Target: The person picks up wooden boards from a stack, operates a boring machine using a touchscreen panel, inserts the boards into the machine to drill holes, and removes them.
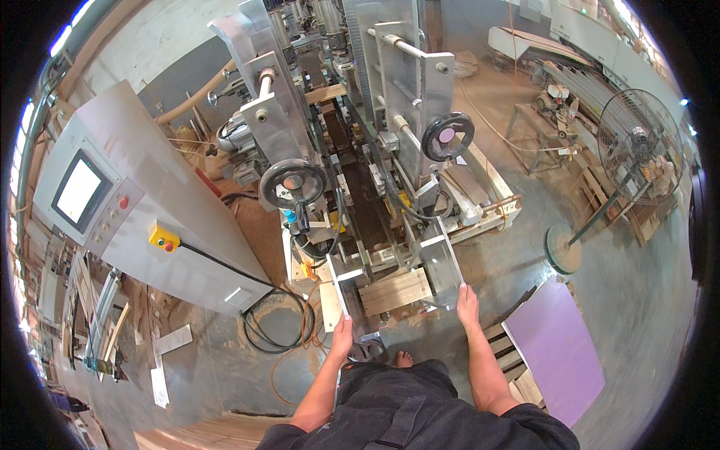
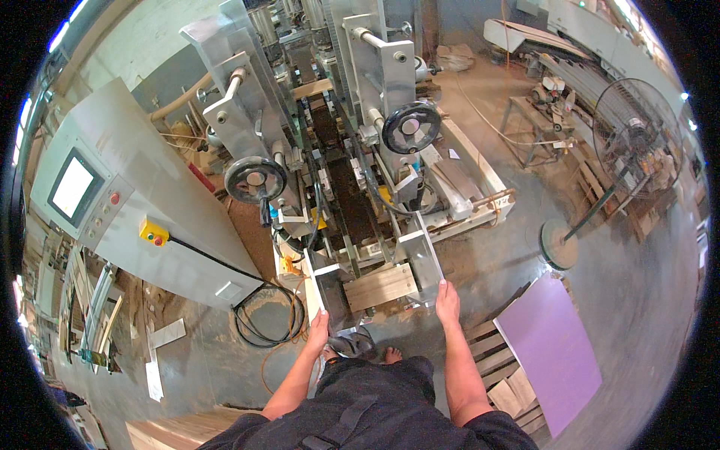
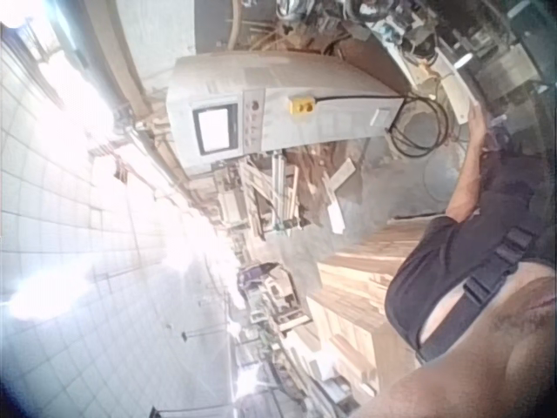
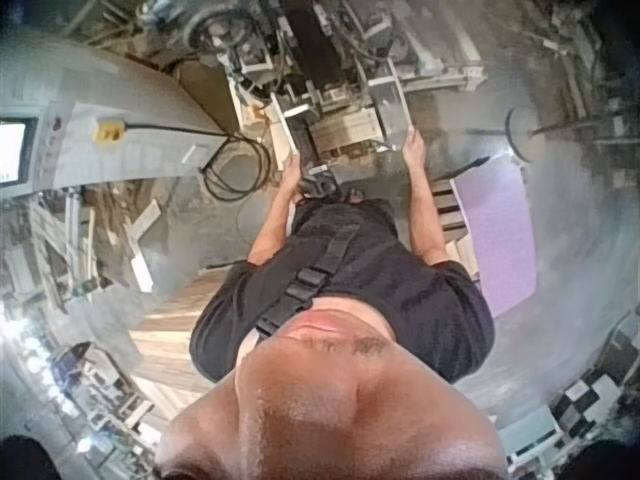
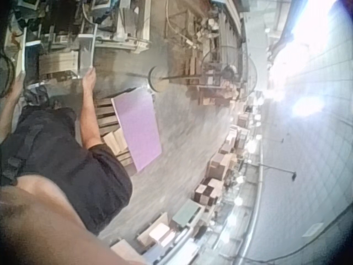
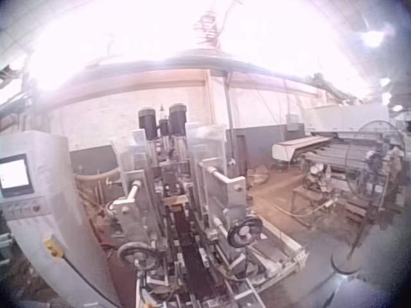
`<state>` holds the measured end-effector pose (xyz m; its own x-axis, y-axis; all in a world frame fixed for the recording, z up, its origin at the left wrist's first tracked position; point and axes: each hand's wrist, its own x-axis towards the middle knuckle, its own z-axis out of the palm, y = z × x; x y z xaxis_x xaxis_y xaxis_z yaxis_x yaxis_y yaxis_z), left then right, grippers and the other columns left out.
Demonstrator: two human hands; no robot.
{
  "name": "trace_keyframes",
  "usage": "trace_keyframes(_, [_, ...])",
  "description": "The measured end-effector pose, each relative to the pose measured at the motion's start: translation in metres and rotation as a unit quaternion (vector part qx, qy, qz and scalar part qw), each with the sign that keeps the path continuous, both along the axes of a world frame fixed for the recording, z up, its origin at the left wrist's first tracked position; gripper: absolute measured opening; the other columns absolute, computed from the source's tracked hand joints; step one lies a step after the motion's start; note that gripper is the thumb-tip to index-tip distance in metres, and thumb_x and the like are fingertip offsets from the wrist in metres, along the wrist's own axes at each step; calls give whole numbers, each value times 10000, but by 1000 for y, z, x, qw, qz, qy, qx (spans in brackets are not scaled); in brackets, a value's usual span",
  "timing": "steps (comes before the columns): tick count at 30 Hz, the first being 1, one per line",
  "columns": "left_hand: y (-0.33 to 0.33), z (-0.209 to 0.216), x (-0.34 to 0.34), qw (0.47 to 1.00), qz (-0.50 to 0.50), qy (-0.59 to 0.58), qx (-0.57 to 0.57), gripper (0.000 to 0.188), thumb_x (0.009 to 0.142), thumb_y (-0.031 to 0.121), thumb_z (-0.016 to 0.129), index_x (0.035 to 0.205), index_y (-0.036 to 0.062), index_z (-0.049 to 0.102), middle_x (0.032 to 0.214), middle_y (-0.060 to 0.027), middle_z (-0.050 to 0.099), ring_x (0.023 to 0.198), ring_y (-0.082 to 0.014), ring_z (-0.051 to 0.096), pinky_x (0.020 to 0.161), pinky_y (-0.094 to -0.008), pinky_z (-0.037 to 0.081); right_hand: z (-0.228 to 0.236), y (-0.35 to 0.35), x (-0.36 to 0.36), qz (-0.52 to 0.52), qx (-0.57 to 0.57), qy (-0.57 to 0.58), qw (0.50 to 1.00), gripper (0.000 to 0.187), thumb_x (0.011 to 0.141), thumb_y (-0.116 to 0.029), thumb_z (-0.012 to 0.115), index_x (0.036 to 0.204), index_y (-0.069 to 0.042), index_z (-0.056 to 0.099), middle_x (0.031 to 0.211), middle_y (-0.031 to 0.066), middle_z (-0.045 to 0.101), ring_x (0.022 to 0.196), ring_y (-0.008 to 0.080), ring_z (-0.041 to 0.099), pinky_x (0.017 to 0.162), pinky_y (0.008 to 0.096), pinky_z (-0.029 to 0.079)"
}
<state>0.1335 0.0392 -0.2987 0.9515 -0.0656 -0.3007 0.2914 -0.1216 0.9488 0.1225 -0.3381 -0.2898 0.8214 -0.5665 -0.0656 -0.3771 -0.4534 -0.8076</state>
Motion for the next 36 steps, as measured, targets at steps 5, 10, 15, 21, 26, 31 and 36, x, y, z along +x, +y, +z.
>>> trace_keyframes(5, [1, 0, 0, 999, 8, 42, -20, 566, 1069, 358, 391, 1475, -37, 381, 1438, -124, 493, 1317, -208, 428, 1118, -305, 293, -4, -1, -1, -6, 6, -5, 1000, 467, 1043, -410, 360, 1063, -5, 593, 1034, 284, 628, 997, 500, 566, 840, 534, 438])
trace_keyframes(10, [1, 3, -2, 1000, 4, 14, 5, 553, 1069, 353, 388, 1466, -32, 398, 1416, -125, 517, 1298, -205, 449, 1109, -305, 307, 1, 0, -1, -2, 6, 3, 1000, 468, 1042, -410, 360, 1068, -7, 597, 1038, 283, 630, 1010, 494, 574, 846, 530, 444])
trace_keyframes(15, [0, 4, 0, 1000, -7, -12, 13, 616, 1061, 408, 403, 1449, -71, 389, 1373, -146, 536, 1264, -213, 471, 1094, -318, 332, -5, -4, -1, -2, 4, 7, 1000, 474, 1040, -419, 355, 1076, -16, 603, 1046, 277, 635, 1016, 489, 579, 852, 525, 448])
trace_keyframes(21, [-1, 13, -2, 1000, -14, -10, 17, 603, 1064, 397, 397, 1448, -68, 393, 1401, -150, 520, 1290, -218, 457, 1104, -314, 322, -5, -5, 0, 4, 0, 16, 1000, 490, 1042, -422, 346, 1077, -7, 603, 1054, 283, 632, 1021, 492, 576, 855, 530, 446])
trace_keyframes(26, [-2, 9, -1, 1000, -6, -22, 5, 599, 1063, 391, 409, 1447, -68, 393, 1396, -149, 523, 1285, -216, 460, 1099, -310, 326, -4, -4, 1, 6, 1, 18, 1000, 487, 1046, -414, 341, 1078, -3, 599, 1054, 289, 626, 1025, 497, 570, 855, 531, 445])
trace_keyframes(31, [-5, 14, -3, 1000, 4, -13, 9, 601, 1062, 387, 417, 1456, -65, 383, 1384, -145, 530, 1266, -213, 470, 1087, -306, 337, -7, -5, 1, 5, 0, 9, 1000, 484, 1047, -405, 339, 1078, 1, 599, 1062, 285, 628, 1027, 494, 573, 859, 532, 445])
trace_keyframes(36, [-6, 18, -3, 1000, 4, -14, -3, 601, 1061, 383, 418, 1460, -65, 379, 1366, -143, 541, 1247, -207, 477, 1078, -304, 343, -9, -5, 1, 6, -5, 13, 1000, 486, 1047, -404, 337, 1078, 4, 600, 1071, 284, 630, 1032, 491, 575, 864, 532, 447])
